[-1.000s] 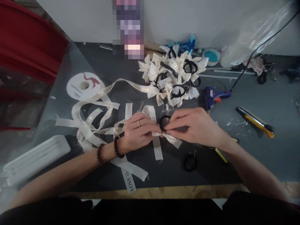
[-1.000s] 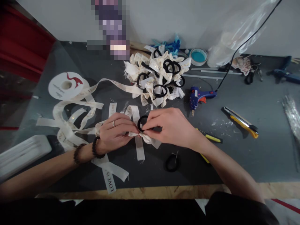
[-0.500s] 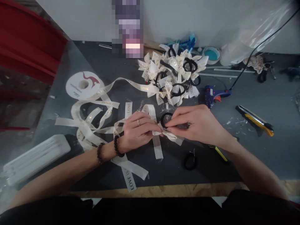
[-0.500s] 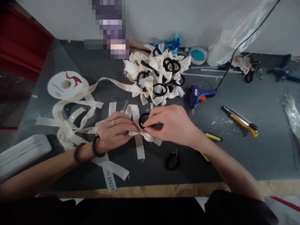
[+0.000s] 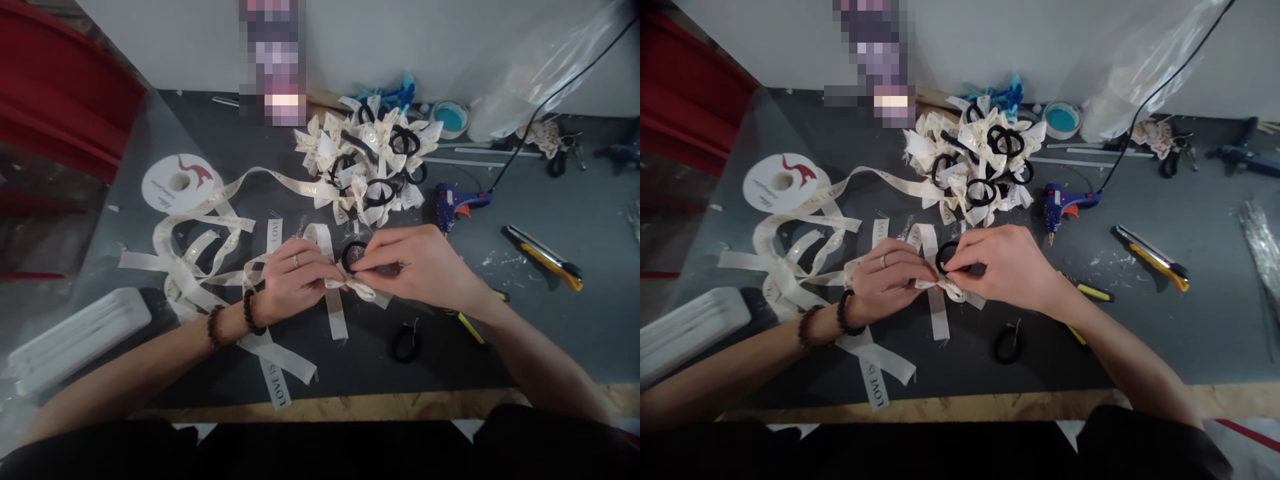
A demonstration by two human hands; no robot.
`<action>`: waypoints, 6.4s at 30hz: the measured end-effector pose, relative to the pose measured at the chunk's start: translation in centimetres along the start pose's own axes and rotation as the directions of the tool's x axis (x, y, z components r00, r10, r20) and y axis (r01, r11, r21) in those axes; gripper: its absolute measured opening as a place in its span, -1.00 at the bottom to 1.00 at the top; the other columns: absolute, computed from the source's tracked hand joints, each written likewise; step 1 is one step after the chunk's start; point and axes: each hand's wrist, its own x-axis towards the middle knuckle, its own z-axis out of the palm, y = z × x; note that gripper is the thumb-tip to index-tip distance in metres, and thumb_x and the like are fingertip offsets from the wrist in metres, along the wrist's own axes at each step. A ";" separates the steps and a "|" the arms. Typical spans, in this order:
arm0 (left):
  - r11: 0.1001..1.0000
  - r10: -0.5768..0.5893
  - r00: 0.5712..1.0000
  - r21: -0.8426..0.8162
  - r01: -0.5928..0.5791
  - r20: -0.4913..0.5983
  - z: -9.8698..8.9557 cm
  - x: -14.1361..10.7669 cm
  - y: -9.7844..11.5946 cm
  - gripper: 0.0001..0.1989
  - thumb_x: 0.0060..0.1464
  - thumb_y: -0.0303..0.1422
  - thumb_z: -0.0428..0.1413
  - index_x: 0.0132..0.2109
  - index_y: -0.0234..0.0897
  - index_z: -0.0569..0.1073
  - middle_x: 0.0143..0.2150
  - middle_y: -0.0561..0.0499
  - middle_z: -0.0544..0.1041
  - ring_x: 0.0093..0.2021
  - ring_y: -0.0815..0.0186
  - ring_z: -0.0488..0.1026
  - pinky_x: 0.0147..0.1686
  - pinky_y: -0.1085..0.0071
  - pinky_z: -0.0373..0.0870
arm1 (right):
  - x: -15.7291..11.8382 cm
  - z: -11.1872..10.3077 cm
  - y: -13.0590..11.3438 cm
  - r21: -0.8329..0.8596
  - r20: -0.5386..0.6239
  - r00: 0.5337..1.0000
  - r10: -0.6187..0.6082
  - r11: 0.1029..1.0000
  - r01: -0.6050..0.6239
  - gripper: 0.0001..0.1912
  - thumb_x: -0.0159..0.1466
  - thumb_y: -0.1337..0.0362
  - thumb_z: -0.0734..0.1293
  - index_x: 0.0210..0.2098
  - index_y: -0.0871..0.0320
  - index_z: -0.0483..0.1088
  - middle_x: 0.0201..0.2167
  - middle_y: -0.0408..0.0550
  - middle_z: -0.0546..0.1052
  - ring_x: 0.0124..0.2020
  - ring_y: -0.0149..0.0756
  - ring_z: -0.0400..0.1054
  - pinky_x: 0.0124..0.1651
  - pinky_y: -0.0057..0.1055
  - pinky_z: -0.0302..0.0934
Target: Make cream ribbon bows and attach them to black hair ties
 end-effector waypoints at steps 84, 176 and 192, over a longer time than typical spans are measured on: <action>0.945 -0.322 0.936 0.005 0.326 -0.140 0.2 0.5 0.6 -0.66 0.18 -0.43 0.33 -0.44 -0.23 0.33 -0.50 0.13 0.40 -0.46 0.41 0.39 -0.41 0.41 0.42 | 0.2 -2.5 0.1 -0.156 -0.240 0.961 0.137 0.972 -0.178 -0.88 0.36 0.20 0.46 -0.31 0.03 0.64 -0.32 -0.07 0.70 -0.42 -0.24 0.52 -0.37 -0.30 0.31; 0.999 -0.026 0.999 0.028 0.027 -0.040 -0.3 0.4 0.1 -0.75 0.19 -0.57 0.27 -0.06 -0.14 0.63 -0.26 0.04 0.68 -0.33 0.37 0.62 -0.30 0.45 0.58 | 0.6 4.2 0.8 0.689 0.192 0.810 0.554 0.511 -0.514 -0.67 0.20 -0.02 0.47 -0.43 0.12 0.52 -0.51 -0.21 0.44 -0.44 -0.40 0.20 -0.34 -0.40 0.09; 0.992 -0.109 0.994 -0.068 0.108 -0.006 -0.5 0.8 0.5 -0.74 0.19 -0.59 0.14 -0.10 -0.17 0.62 -0.37 0.04 0.65 -0.37 0.31 0.58 -0.29 0.36 0.57 | 0.2 3.6 1.5 0.438 0.070 0.874 0.480 0.773 -0.460 -0.70 0.33 0.06 0.41 -0.40 0.13 0.54 -0.46 -0.17 0.50 -0.42 -0.38 0.25 -0.33 -0.37 0.08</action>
